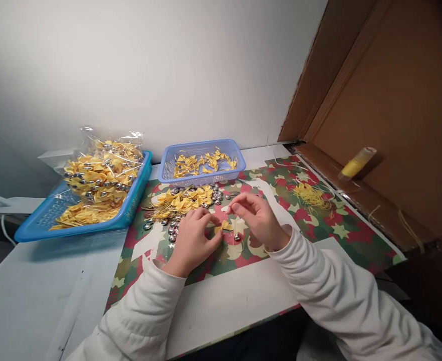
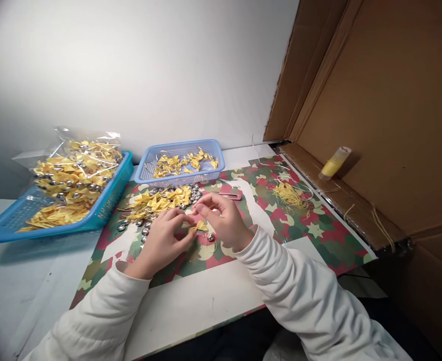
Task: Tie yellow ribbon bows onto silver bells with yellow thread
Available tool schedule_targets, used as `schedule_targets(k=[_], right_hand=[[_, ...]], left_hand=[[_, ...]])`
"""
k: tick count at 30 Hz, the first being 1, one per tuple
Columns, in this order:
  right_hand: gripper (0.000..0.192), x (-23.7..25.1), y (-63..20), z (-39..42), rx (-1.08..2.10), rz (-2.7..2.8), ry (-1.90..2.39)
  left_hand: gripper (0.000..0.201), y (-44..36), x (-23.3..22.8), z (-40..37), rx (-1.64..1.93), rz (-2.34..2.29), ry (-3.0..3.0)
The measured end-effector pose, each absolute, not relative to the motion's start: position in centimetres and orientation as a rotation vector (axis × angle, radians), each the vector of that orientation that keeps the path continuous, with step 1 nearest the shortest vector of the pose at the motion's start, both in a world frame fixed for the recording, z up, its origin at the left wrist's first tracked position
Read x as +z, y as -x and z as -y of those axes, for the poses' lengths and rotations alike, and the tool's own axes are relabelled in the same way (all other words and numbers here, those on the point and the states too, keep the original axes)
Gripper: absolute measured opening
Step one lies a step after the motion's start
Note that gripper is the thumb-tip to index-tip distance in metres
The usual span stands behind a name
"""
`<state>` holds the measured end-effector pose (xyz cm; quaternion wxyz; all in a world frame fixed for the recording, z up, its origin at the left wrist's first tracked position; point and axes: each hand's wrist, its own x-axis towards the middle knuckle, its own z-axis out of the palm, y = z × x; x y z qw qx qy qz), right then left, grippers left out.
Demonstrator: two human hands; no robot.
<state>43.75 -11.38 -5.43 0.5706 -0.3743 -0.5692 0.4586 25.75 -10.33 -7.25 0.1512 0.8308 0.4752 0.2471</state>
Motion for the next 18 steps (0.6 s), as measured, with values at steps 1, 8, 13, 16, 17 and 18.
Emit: schedule_targets(k=[1,8,13,16,17,18], right_hand=[[0.019,-5.1,-44.1,11.4,1.091,1.275,0.836],[0.014,-1.0,-47.2,13.0,1.099,1.114,0.405],[0.020,1.3,-48.9,14.3,1.024,1.019,0.250],[0.026,1.6,-49.2,14.5,0.985,1.015,0.230],[0.028,1.6,-49.2,14.5,0.980,1.028,0.234],[0.031,1.6,-49.2,14.6,0.979,1.044,0.241]], left_hand=[[0.011,-25.7,-7.4,10.3,0.624,-1.380,-2.416],[0.015,-25.7,-7.9,10.0,0.575,-1.374,-2.326],[0.013,-25.6,-8.0,9.8,0.783,-1.435,-2.143],[0.019,-25.6,-7.9,9.7,0.900,-1.445,-1.966],[0.021,-25.6,-7.9,9.7,0.913,-1.449,-1.916],[0.022,-25.6,-7.8,9.7,0.918,-1.452,-1.875]])
